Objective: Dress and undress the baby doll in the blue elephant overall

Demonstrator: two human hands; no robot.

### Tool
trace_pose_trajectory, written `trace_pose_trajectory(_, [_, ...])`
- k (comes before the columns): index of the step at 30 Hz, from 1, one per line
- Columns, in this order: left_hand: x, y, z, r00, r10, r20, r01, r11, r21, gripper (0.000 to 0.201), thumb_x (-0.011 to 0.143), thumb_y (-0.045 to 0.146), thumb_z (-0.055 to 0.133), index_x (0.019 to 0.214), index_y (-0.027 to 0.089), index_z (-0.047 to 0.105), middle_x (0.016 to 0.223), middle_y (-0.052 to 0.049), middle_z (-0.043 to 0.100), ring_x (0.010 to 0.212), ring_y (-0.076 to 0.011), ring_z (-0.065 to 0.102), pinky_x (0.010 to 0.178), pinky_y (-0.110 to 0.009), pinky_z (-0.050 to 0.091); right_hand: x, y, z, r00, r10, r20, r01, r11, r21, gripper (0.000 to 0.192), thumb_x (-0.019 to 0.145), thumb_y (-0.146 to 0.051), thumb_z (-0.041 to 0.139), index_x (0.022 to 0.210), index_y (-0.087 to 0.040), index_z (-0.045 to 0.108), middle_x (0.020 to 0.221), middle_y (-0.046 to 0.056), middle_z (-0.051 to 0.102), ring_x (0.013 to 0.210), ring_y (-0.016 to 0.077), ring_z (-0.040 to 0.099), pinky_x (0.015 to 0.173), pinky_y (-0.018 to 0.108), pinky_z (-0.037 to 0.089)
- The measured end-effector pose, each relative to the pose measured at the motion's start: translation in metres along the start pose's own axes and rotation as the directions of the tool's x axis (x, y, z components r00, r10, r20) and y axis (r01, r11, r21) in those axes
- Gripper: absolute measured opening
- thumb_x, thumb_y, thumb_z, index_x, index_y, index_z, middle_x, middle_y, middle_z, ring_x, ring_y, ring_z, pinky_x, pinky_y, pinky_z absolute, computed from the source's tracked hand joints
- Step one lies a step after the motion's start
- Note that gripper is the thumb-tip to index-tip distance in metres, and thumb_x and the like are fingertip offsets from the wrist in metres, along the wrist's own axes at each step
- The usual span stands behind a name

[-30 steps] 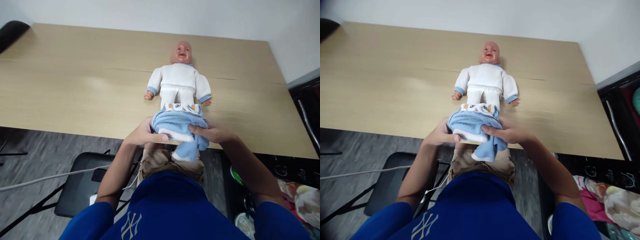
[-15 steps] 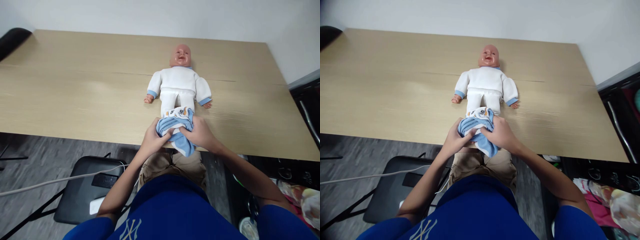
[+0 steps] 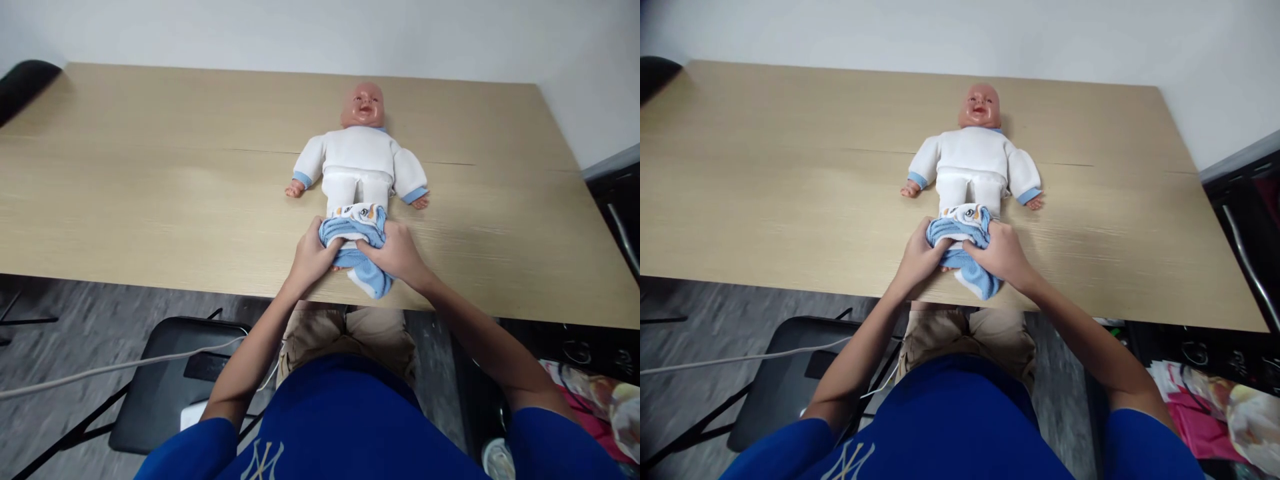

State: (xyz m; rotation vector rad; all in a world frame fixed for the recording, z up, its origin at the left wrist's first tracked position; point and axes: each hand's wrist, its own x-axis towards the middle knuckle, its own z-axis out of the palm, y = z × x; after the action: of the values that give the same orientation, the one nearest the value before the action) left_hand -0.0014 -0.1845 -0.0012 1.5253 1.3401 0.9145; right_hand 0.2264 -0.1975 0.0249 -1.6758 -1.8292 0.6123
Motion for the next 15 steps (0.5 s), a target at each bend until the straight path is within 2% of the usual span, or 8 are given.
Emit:
trace_pose_trajectory(4, [0.019, 0.003, -0.001, 1.000, 0.009, 0.025, -0.009, 1.000, 0.000, 0.019, 0.107, 0.039, 0.078, 0.114, 0.026, 0.066, 0.114, -0.006, 0.084, 0.106, -0.0269, 0.077, 0.096, -0.043, 0.057, 0.020, 0.007, -0.002, 0.998, -0.036, -0.043, 0.038, 0.998, 0.050, 0.026, 0.095, -0.045, 0.088, 0.106, -0.022, 0.091, 0.104, 0.014, 0.095, 0.103, 0.0401, 0.090, 0.095, 0.049, 0.072])
trace_pose_trajectory(7, [0.022, 0.010, -0.004, 0.999, 0.025, 0.037, -0.025, 1.000, 0.004, 0.016, 0.108, 0.037, 0.076, 0.115, 0.026, 0.067, 0.115, -0.007, 0.084, 0.106, -0.0264, 0.076, 0.097, -0.043, 0.058, 0.028, 0.004, -0.010, 0.999, -0.030, -0.032, 0.033, 0.994, 0.108, 0.028, 0.094, -0.047, 0.091, 0.107, -0.022, 0.091, 0.101, 0.012, 0.093, 0.103, 0.0395, 0.089, 0.096, 0.050, 0.072])
trace_pose_trajectory(11, [0.008, 0.024, -0.016, 0.996, 0.052, 0.077, -0.049, 0.998, -0.030, 0.022, 0.102, 0.038, 0.077, 0.118, 0.024, 0.071, 0.115, -0.006, 0.083, 0.104, -0.0258, 0.075, 0.094, -0.042, 0.059, 0.022, -0.011, -0.027, 0.999, -0.014, 0.039, 0.008, 0.989, 0.148, 0.028, 0.096, -0.049, 0.091, 0.105, -0.023, 0.087, 0.097, 0.010, 0.089, 0.100, 0.0379, 0.086, 0.096, 0.050, 0.071])
trace_pose_trajectory(15, [-0.013, 0.031, -0.032, 0.987, 0.034, 0.154, -0.023, 0.997, -0.076, 0.034, 0.096, 0.040, 0.083, 0.123, 0.021, 0.077, 0.116, -0.007, 0.084, 0.106, -0.0265, 0.076, 0.098, -0.041, 0.061, 0.005, -0.032, -0.038, 0.994, 0.004, 0.105, -0.009, 0.999, 0.040, 0.032, 0.093, -0.054, 0.093, 0.088, -0.026, 0.078, 0.083, 0.009, 0.081, 0.083, 0.0336, 0.078, 0.081, 0.046, 0.065])
